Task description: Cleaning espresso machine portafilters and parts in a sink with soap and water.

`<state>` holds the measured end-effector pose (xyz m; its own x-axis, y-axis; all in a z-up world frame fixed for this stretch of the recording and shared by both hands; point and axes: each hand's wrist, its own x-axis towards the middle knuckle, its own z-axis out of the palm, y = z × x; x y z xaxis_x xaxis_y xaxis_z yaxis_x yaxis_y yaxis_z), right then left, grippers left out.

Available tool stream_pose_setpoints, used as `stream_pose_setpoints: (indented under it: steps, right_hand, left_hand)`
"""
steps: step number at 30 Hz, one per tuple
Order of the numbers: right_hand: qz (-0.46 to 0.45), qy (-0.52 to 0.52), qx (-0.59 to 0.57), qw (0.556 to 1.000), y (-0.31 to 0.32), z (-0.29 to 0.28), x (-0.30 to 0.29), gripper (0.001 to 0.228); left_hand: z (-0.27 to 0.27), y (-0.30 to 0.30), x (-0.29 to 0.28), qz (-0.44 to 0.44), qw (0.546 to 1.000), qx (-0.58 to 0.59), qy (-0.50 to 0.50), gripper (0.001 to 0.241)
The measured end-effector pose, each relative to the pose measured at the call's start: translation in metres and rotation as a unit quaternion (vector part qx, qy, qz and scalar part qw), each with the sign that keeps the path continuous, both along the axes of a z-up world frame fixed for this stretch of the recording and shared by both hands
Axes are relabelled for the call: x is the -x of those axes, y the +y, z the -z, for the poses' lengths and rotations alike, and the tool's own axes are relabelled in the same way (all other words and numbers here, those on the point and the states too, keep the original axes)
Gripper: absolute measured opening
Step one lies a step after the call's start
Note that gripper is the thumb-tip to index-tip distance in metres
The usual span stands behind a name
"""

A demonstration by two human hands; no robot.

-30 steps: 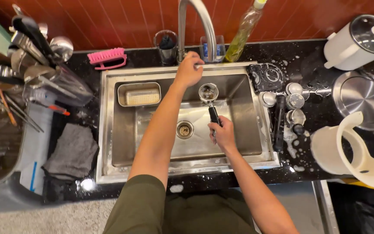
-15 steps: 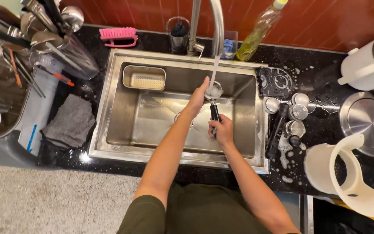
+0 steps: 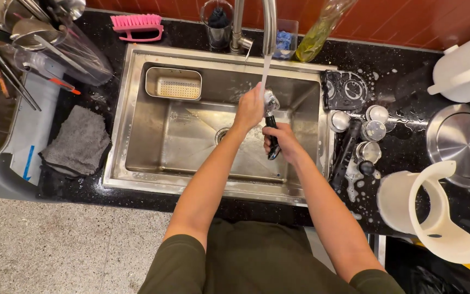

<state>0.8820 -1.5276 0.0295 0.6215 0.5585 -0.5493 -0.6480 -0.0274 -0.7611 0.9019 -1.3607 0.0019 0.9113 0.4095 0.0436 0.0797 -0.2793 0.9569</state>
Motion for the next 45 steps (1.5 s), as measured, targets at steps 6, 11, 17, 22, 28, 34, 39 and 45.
stream_pose_setpoints:
  steps: [6,11,17,22,28,34,39,45]
  right_hand:
    - [-0.018,-0.176,0.095,0.980,0.004,0.001,0.001,0.019]
    - [-0.040,-0.338,0.242,0.909,0.004,0.012,0.004,0.025]
    - [-0.040,-0.461,0.337,0.820,-0.001,0.008,0.015,0.029]
    - [-0.030,-0.439,0.360,0.823,0.001,0.002,0.016,0.031]
    - [0.016,-0.445,0.342,0.828,0.002,-0.002,0.022,0.030]
    - [0.021,-0.095,0.039,0.994,0.010,-0.008,0.015,0.022]
    - [0.019,0.016,-0.084,0.996,0.032,-0.010,-0.009,0.022]
    - [-0.014,-0.144,0.070,0.987,0.061,-0.001,-0.036,0.013]
  left_hand:
    - [0.024,0.030,0.002,0.031,0.972,0.228,0.043,0.064]
    - [-0.014,0.041,0.013,0.110,0.941,0.301,0.106,0.050]
    - [-0.020,0.057,-0.002,0.162,0.968,0.143,0.131,0.027]
    - [-0.029,0.061,-0.016,0.207,0.951,0.125,0.192,0.029]
    - [-0.012,0.052,-0.011,0.183,0.923,0.308,0.139,0.047]
    - [-0.013,0.032,-0.001,0.146,0.951,0.267,0.045,0.042]
    - [-0.021,0.026,-0.008,0.090,0.984,0.083,-0.132,0.042]
    - [-0.053,0.042,0.010,0.138,0.978,0.042,-0.150,0.041]
